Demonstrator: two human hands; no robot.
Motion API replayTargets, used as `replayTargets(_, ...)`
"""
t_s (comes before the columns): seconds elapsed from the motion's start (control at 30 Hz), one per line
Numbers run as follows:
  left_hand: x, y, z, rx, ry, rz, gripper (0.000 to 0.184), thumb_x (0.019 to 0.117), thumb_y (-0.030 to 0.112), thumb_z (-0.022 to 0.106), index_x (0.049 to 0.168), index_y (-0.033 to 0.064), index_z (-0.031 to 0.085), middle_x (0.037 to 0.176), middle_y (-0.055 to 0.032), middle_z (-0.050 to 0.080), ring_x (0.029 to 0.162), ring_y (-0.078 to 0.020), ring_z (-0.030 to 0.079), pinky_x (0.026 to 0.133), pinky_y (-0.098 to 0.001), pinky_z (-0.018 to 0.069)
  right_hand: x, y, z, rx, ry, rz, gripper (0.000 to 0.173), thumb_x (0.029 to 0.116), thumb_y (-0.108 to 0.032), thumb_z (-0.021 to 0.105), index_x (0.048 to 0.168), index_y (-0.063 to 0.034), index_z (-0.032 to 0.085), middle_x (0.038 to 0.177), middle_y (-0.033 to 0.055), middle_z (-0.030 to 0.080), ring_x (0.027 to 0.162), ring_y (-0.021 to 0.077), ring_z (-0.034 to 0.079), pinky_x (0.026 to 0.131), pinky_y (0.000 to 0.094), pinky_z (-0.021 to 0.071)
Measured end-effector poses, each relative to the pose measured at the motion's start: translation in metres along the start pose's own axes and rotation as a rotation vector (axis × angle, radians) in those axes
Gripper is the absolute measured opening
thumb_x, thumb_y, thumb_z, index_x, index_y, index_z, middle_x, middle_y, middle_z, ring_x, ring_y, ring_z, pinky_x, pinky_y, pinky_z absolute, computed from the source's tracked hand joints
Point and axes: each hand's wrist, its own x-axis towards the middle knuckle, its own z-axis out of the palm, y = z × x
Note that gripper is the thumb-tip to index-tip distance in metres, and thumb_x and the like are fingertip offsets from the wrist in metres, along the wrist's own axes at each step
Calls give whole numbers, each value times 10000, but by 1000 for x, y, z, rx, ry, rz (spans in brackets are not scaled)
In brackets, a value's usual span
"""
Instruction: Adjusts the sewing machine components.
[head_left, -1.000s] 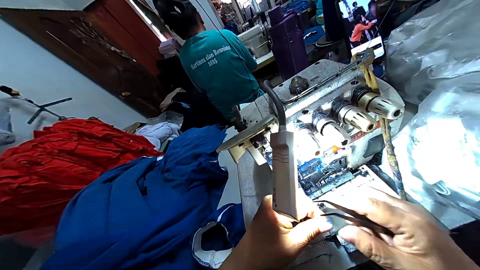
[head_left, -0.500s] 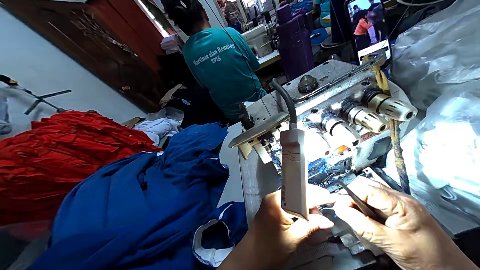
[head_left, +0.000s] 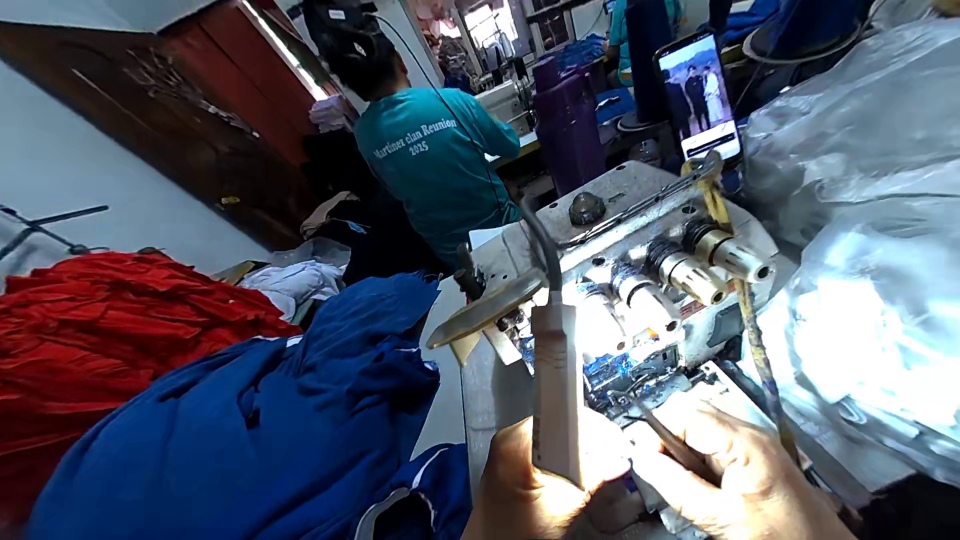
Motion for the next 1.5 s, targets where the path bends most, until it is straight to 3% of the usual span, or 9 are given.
replayTargets(0.3, 1, 5, -7, 24, -84, -50, 122, 823, 16, 761, 901, -71, 727, 900, -59, 750, 919, -1, 688, 882, -187, 550, -2, -7, -15, -154, -155, -78, 146, 924, -72, 662, 926, 57, 730, 885, 195, 684, 780, 223, 657, 704, 305, 534)
replayTargets(0.43, 3, 3, -5, -36, -101, -50, 65, 841, 21, 754, 890, -4, 719, 904, 30, 739, 921, 26, 678, 881, -194, 559, -3, -10, -30, -264, -242, -27, 171, 932, -70, 650, 1011, 49, 744, 977, 222, 702, 860, 308, 701, 761, 405, 577)
replayTargets(0.6, 4, 2, -4, -48, -131, 21, 26, 882, 58, 739, 858, 49, 736, 887, 63, 745, 957, 54, 657, 915, -170, 523, 4, -16, -36, -93, -299, 18, 265, 977, -118, 596, 1111, 55, 746, 918, 193, 739, 803, 231, 691, 734, 388, 540)
replayTargets(0.8, 0, 1, -5, -20, -79, -31, 67, 819, 37, 788, 825, 4, 730, 862, 31, 718, 905, 46, 649, 876, -167, 533, 6, -10, -19, -83, -399, 46, 282, 986, -114, 589, 860, 110, 706, 711, 191, 647, 639, 216, 587, 620, 364, 461)
replayTargets(0.93, 2, -1, -5, -51, -124, 15, 35, 860, 51, 764, 852, 53, 729, 847, 59, 741, 902, 41, 666, 882, -186, 531, 9, -6, -22, 117, -429, 266, 250, 981, -141, 597, 818, 33, 674, 619, -16, 497, 537, 8, 404, 524, 207, 339)
replayTargets(1.03, 3, -1, -6, -20, -126, 37, 28, 869, 55, 752, 859, 33, 739, 843, 39, 739, 897, 42, 664, 880, -171, 529, 10, -2, -25, 206, -458, 322, 236, 981, -154, 611, 809, -5, 673, 624, -73, 468, 531, -33, 376, 510, 176, 313)
replayTargets(1.17, 5, -3, -6, -18, -155, 81, 57, 899, 74, 729, 857, 36, 737, 861, 25, 747, 923, 33, 660, 905, -177, 508, 8, -2, -25, 129, -433, 278, 225, 954, -146, 652, 810, 23, 691, 667, -12, 539, 575, -12, 421, 538, 186, 337)
replayTargets(1.37, 4, -4, -7, -30, -158, 52, 70, 893, 94, 740, 833, 58, 738, 849, 38, 731, 926, 34, 649, 891, -172, 513, 4, -1, -25, -72, -344, 80, 221, 912, -130, 698, 975, 77, 743, 831, 190, 702, 723, 222, 648, 680, 358, 514)
replayTargets(1.5, 4, -6, -7, -39, -169, 79, 84, 907, 112, 742, 839, 66, 723, 842, 24, 731, 915, 16, 664, 893, -195, 525, 10, 3, -33, 81, -418, 131, 239, 952, -206, 681, 956, 24, 743, 732, 22, 635, 619, -13, 484, 575, 178, 386)
